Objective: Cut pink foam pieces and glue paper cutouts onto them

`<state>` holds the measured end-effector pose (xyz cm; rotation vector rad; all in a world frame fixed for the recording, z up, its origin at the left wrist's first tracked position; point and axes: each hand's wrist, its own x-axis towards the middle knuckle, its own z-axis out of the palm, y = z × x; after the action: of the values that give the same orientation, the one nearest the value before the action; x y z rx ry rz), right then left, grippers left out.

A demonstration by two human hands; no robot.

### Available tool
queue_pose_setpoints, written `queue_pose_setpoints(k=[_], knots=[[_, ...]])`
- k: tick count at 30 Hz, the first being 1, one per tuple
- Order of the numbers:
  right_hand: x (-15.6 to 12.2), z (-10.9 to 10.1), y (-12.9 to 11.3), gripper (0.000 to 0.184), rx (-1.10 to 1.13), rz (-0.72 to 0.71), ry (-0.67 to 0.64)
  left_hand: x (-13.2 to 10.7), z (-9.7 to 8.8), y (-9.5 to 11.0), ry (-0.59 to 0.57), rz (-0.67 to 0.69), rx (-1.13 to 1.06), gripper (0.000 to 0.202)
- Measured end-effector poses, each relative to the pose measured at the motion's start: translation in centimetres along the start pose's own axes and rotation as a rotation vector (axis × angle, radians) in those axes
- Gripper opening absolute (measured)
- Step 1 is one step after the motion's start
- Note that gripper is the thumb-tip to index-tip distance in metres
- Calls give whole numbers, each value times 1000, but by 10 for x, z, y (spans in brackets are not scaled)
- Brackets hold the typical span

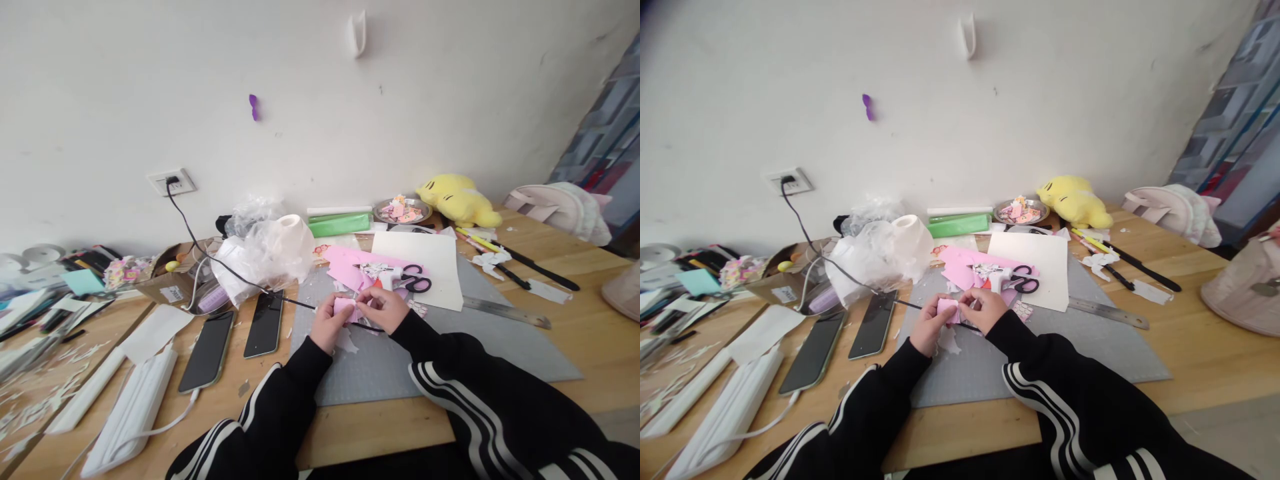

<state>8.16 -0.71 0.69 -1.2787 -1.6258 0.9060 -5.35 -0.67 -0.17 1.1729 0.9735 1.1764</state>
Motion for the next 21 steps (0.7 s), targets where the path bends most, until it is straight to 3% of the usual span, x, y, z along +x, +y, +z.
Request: queue_pose_setpoints(k=[9, 17, 21], knots=[[-1, 1, 1, 9, -13, 15, -7, -1, 0, 0, -13, -21, -16, 28], [-1, 2, 3, 16, 29, 44, -15, 6, -4, -7, 134, -22, -104, 32], [0, 3, 5, 18, 13, 24, -35, 4, -3, -5, 57, -2, -60, 27]])
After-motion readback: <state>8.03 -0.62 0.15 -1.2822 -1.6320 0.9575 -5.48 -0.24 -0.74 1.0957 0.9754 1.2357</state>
